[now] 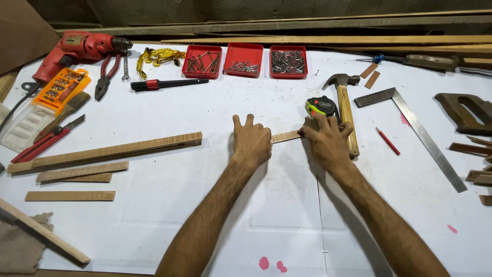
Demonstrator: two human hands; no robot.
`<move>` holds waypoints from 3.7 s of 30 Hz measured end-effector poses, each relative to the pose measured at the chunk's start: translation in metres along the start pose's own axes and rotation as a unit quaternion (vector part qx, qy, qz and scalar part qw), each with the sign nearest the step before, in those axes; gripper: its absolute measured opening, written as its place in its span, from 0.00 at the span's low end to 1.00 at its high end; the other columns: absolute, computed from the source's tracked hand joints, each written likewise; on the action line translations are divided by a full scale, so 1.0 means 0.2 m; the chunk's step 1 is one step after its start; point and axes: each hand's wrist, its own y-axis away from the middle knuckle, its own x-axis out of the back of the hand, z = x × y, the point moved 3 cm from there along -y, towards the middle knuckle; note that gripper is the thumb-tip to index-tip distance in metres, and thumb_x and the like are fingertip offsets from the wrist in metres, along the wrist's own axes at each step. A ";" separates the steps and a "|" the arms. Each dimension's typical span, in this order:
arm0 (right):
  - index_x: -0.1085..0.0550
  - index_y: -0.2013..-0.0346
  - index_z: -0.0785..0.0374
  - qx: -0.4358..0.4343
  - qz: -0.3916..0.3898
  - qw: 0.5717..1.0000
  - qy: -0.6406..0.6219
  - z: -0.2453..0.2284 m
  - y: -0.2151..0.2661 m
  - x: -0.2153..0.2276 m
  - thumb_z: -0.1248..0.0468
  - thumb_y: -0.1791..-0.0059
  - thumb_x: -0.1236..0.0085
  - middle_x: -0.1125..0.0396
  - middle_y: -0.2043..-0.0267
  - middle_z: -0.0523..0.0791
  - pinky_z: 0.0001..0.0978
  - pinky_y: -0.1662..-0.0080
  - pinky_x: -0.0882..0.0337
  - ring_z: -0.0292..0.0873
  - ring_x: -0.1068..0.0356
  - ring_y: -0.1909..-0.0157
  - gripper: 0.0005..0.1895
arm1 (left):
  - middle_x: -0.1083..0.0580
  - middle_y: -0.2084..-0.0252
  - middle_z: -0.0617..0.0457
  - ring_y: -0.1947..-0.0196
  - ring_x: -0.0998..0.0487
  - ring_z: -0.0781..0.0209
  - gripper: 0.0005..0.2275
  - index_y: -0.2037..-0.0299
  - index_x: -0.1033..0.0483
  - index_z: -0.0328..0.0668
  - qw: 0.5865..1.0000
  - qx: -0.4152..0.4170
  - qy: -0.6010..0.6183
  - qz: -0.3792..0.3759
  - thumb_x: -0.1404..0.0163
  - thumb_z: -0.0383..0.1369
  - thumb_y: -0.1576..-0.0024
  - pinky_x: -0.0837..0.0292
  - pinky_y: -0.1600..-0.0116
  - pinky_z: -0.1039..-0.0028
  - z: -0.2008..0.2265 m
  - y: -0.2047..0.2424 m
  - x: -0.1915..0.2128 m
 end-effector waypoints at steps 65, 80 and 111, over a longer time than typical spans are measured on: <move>0.19 0.56 0.54 -0.092 0.094 0.986 -0.102 -0.17 0.03 0.03 0.58 0.49 0.38 0.36 0.48 0.47 0.46 0.53 0.53 0.44 0.38 0.48 0.09 | 0.23 0.70 0.52 0.44 0.27 0.49 0.04 0.73 0.19 0.45 0.999 -0.028 -0.009 -0.017 0.41 0.26 0.47 0.58 0.35 0.20 0.09 -0.15 -0.03; 0.19 0.54 0.51 -0.065 0.073 0.985 -0.139 -0.16 0.02 0.05 0.57 0.50 0.38 0.37 0.47 0.48 0.48 0.53 0.53 0.46 0.38 0.47 0.11 | 0.23 0.68 0.52 0.44 0.28 0.49 0.04 0.73 0.19 0.44 1.000 -0.020 0.003 -0.016 0.42 0.26 0.46 0.59 0.35 0.18 0.09 -0.13 -0.03; 0.19 0.54 0.51 -0.105 -0.047 0.982 -0.148 0.00 -0.08 0.04 0.54 0.49 0.39 0.39 0.43 0.51 0.56 0.48 0.52 0.48 0.40 0.41 0.12 | 0.23 0.61 0.51 0.41 0.30 0.49 0.14 0.68 0.17 0.43 1.000 -0.005 0.025 -0.012 0.50 0.41 0.36 0.61 0.36 0.17 0.09 -0.12 -0.04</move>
